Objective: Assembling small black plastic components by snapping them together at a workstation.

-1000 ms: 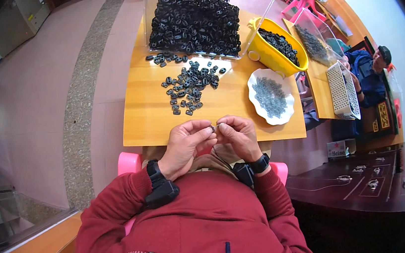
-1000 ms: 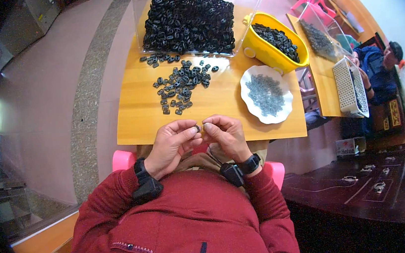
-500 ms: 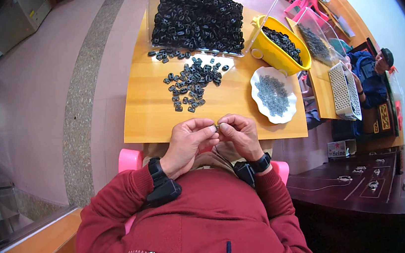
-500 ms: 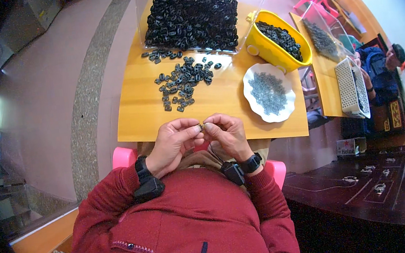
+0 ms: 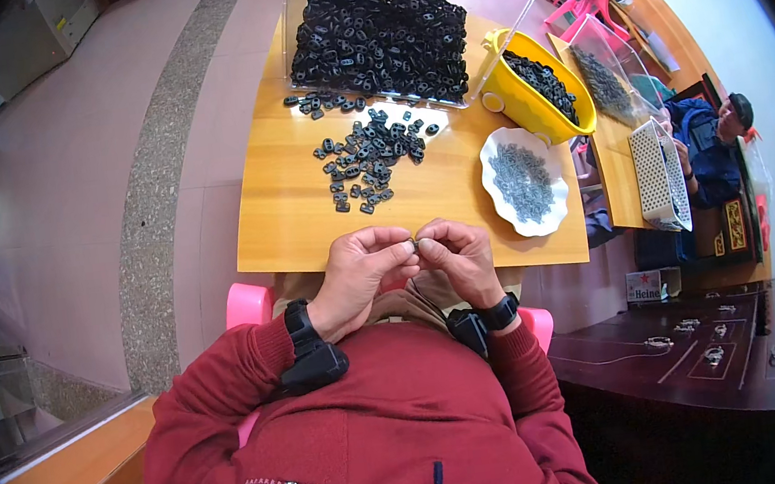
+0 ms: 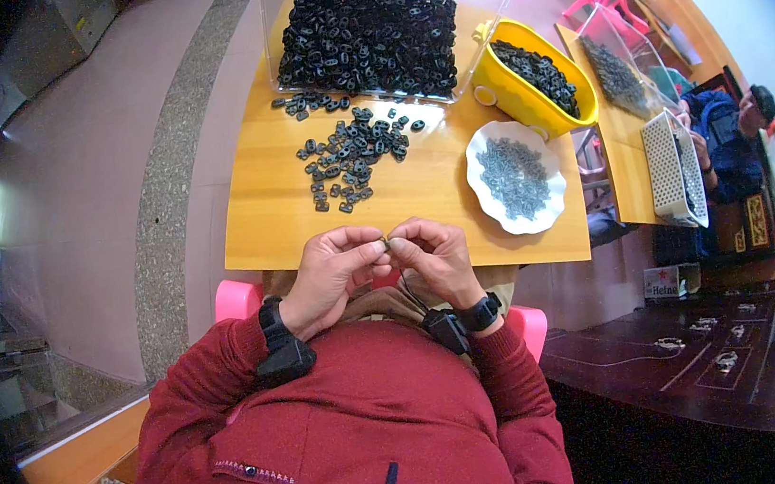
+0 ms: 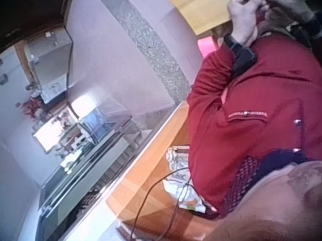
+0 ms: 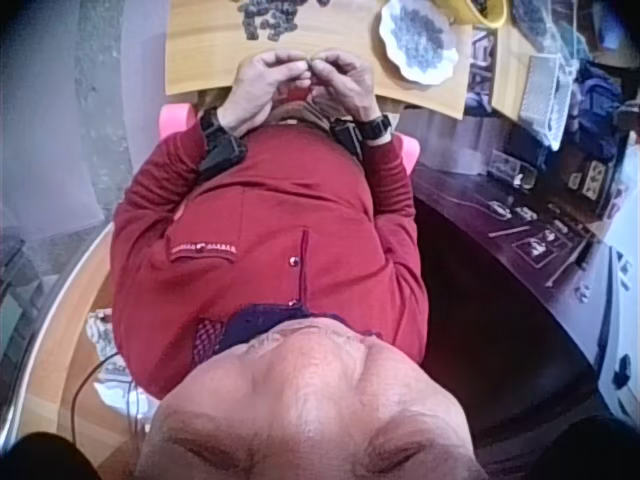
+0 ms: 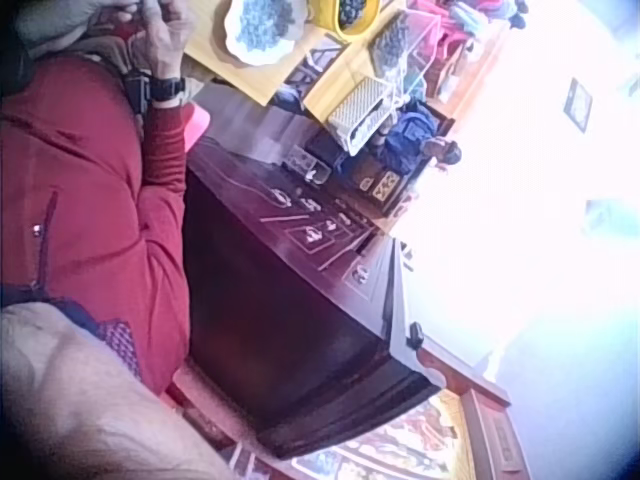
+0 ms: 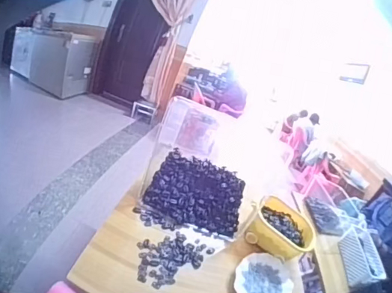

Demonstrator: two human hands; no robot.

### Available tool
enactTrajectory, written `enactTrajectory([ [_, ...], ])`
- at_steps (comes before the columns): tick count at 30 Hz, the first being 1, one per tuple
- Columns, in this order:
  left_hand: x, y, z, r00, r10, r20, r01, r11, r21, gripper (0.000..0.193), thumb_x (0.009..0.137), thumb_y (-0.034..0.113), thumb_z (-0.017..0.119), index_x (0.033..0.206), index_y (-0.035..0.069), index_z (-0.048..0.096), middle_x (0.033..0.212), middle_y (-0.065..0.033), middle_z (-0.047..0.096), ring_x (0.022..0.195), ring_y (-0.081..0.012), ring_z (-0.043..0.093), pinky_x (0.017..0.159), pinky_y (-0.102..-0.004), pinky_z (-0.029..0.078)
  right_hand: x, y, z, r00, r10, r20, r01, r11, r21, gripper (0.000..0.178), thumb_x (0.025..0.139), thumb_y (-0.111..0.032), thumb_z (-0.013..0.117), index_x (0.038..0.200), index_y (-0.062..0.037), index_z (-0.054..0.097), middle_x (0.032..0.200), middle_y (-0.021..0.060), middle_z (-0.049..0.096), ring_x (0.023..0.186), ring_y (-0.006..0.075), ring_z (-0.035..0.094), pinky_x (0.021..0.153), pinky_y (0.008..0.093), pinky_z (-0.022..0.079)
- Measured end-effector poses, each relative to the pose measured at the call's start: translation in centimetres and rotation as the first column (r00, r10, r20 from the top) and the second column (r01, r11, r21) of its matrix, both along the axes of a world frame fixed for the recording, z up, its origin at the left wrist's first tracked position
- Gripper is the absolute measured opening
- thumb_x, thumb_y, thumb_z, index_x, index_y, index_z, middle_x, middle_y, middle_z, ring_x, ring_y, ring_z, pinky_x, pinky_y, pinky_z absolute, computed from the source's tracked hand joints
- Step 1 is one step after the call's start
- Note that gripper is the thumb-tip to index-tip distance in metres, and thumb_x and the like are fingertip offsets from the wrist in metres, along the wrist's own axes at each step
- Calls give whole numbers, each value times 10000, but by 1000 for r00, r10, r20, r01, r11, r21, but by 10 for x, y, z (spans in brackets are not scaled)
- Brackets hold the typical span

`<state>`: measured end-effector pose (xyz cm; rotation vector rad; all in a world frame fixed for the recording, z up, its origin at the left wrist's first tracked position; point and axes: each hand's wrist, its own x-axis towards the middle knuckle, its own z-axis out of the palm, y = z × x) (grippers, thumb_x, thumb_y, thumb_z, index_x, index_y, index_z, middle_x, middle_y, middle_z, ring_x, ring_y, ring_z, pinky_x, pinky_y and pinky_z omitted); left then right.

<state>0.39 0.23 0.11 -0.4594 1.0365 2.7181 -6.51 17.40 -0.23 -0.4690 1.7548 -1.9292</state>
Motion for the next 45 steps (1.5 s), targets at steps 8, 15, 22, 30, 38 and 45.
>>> enactTrajectory([
  [8, 2, -1, 0, 1000, 7, -4, -7, 998, -62, 150, 875, 24, 625, 1019, -12, 609, 913, -85, 661, 787, -141, 660, 724, -256, 571, -4, 4, -2, 989, 66, -136, -53, 994, 97, 85, 901, -41, 609, 902, 36, 647, 857, 33, 636, 757, 85, 598, 686, 223, 532],
  [15, 2, 2, -5, 996, 0, -87, -14, 987, -160, 140, 874, 10, 623, 1009, -26, 617, 917, -91, 665, 780, -136, 659, 723, -251, 567, -5, 3, 7, 993, 115, -27, -112, 990, 90, 109, 902, -58, 612, 912, 45, 647, 854, 45, 647, 750, 96, 612, 690, 231, 538],
  [22, -1, 1, -3, 994, 19, -109, -33, 991, -127, 163, 881, 19, 618, 1037, -23, 598, 929, -87, 657, 783, -129, 651, 719, -244, 561, -7, 2, -1, 989, 82, 120, -83, 996, 5, 135, 909, -73, 610, 958, 49, 638, 902, 63, 660, 768, 111, 631, 707, 250, 555],
  [30, -4, -2, 1, 995, 87, -44, -89, 995, -43, 164, 884, 40, 626, 1028, -25, 578, 903, -77, 636, 778, -130, 636, 729, -253, 556, -36, -5, 18, 999, -26, -37, 31, 989, 142, 197, 896, -113, 633, 1016, 41, 655, 826, 28, 663, 669, 80, 611, 618, 212, 499],
  [38, -3, -2, 0, 995, 96, -29, -97, 995, -33, 140, 882, 50, 632, 1010, 15, 587, 890, -57, 636, 769, -123, 633, 727, -246, 549, -93, -34, 6, 718, -3, -696, 411, 808, 421, 195, 797, -140, 671, 940, -8, 684, 833, 166, 662, 732, 303, 646, 663, 355, 509],
  [45, -1, -3, 2, 995, 93, -27, -93, 996, -17, 132, 880, 54, 637, 998, 22, 588, 862, -52, 638, 760, -121, 635, 705, -243, 546, -93, -39, 16, 636, 180, -751, 434, 721, 541, 180, 784, -151, 680, 903, -15, 682, 828, 166, 657, 766, 327, 643, 692, 391, 507],
])
